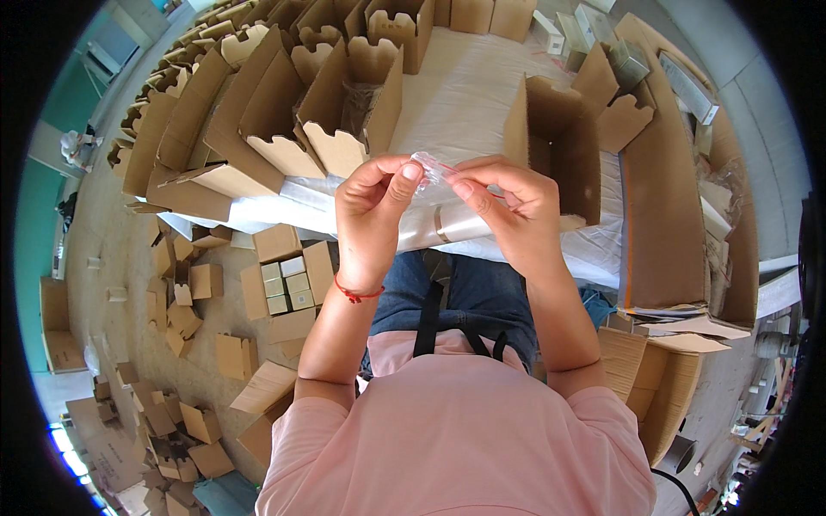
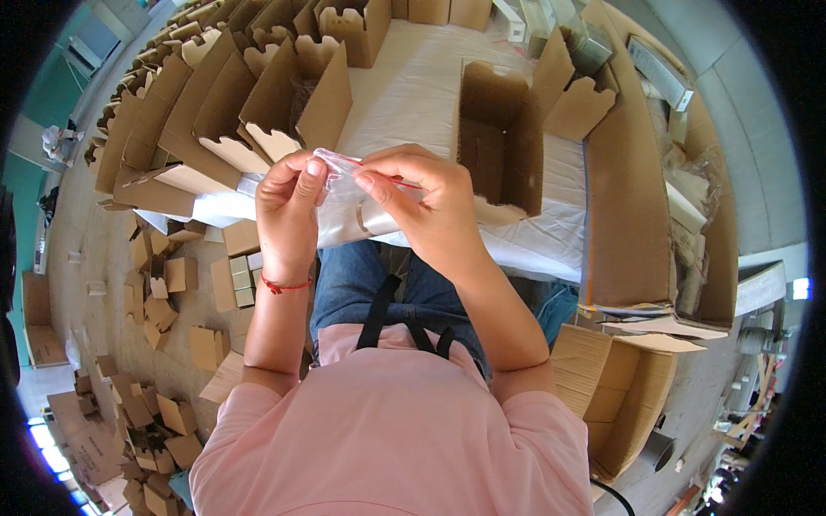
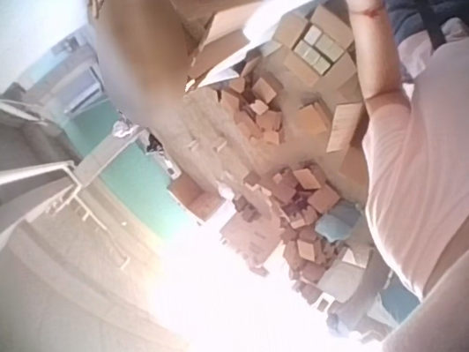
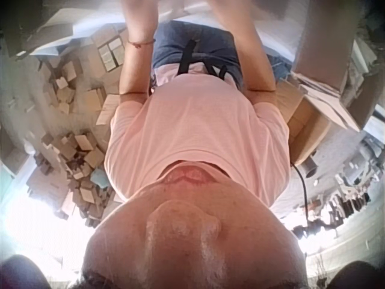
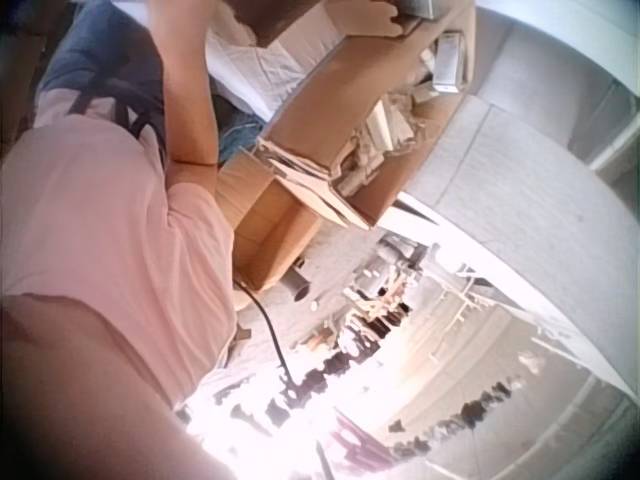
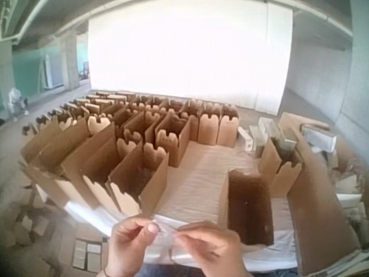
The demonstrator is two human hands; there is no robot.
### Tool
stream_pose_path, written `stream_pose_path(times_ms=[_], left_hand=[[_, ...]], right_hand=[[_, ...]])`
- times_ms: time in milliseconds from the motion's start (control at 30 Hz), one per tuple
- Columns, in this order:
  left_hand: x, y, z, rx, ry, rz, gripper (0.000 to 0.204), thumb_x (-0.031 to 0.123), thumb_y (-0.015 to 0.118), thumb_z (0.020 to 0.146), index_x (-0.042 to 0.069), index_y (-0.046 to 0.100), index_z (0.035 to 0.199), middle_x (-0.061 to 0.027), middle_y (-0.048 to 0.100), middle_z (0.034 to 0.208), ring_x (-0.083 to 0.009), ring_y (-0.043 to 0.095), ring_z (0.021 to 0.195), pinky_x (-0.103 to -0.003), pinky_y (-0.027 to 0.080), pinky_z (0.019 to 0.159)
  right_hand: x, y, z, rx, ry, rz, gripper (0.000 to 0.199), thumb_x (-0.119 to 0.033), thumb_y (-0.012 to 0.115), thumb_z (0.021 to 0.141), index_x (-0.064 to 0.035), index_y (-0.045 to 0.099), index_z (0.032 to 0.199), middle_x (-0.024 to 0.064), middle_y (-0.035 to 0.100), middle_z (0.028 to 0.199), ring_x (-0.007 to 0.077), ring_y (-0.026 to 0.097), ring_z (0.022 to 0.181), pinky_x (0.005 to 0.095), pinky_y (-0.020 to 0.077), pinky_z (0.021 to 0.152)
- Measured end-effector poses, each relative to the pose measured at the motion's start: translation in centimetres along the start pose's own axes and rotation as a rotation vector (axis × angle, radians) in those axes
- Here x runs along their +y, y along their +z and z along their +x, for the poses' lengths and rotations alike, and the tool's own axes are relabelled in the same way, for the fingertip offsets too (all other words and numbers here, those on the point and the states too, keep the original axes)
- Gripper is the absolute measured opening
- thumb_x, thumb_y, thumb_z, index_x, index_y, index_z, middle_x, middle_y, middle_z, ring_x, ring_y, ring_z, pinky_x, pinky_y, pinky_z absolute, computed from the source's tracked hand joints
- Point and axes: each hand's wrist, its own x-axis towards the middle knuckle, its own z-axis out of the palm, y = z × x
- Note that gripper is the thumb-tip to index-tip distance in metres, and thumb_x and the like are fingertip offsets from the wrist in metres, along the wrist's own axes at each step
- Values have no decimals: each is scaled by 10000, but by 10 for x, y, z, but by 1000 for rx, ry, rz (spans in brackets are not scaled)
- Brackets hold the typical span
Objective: The person puts bottled items into plastic bags, seals the bags, and places the bagged items into cardboard boxes.
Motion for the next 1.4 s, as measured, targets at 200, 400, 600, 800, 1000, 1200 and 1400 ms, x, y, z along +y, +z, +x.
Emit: stream_pose_path(times_ms=[200, 400, 600, 800, 1000, 1200, 1400], left_hand=[[4, 5, 0, 5, 23, -36, 152, 151, 640, 874, 10, 652, 930, -11, 634, 820, -61, 537, 750, -193, 418, 684], [5, 4, 0, 44, 46, 44, 142, 155, 634, 880, 20, 648, 924, -4, 630, 821, -54, 536, 753, -188, 412, 678], [-3, 3, 0, 78, 51, 38, 144, 171, 634, 882, 34, 649, 924, 16, 617, 789, -23, 443, 658, -170, 345, 593], [-3, 5, 2, 23, 58, 19, 149, 178, 634, 883, 34, 647, 918, 13, 612, 783, -21, 421, 636, -168, 331, 573], [0, 10, -1, 43, 54, 42, 150, 181, 635, 882, 34, 645, 909, 11, 611, 782, -21, 425, 634, -170, 332, 572], [11, 11, -7, 39, 44, 40, 135, 162, 627, 885, 30, 645, 906, 5, 615, 790, -38, 463, 660, -180, 365, 611], [24, 17, -12, 9, 94, -28, 101, 104, 611, 885, 7, 637, 898, -25, 620, 828, -81, 547, 773, -217, 423, 732]], right_hand=[[-6, -1, 0, 19, 79, 118, 108, -58, 611, 857, 14, 661, 921, 73, 653, 836, 95, 563, 707, 205, 415, 609], [-51, -9, 7, -14, -249, 593, 283, -206, 517, 914, -15, 548, 707, 51, 538, 639, 140, 467, 541, 316, 431, 572], [-141, -30, -7, -655, -494, 1208, 555, -219, 237, 987, -90, 418, 479, 44, 450, 475, 163, 476, 420, 340, 536, 693], [-151, -26, -18, -675, -556, 1169, 586, -222, 168, 1004, -97, 358, 464, 45, 382, 472, 168, 449, 426, 358, 556, 803], [-146, -23, -11, -719, -656, 1262, 577, -194, 177, 997, -86, 389, 471, 49, 404, 472, 174, 469, 432, 349, 550, 814], [-130, -39, -13, -365, -412, 965, 367, -136, 411, 920, -67, 534, 581, 56, 555, 580, 169, 518, 469, 351, 536, 587], [-38, -30, 23, -65, -142, -110, 144, 3, 567, 847, 27, 630, 974, 84, 603, 847, 123, 557, 776, 226, 429, 660]])
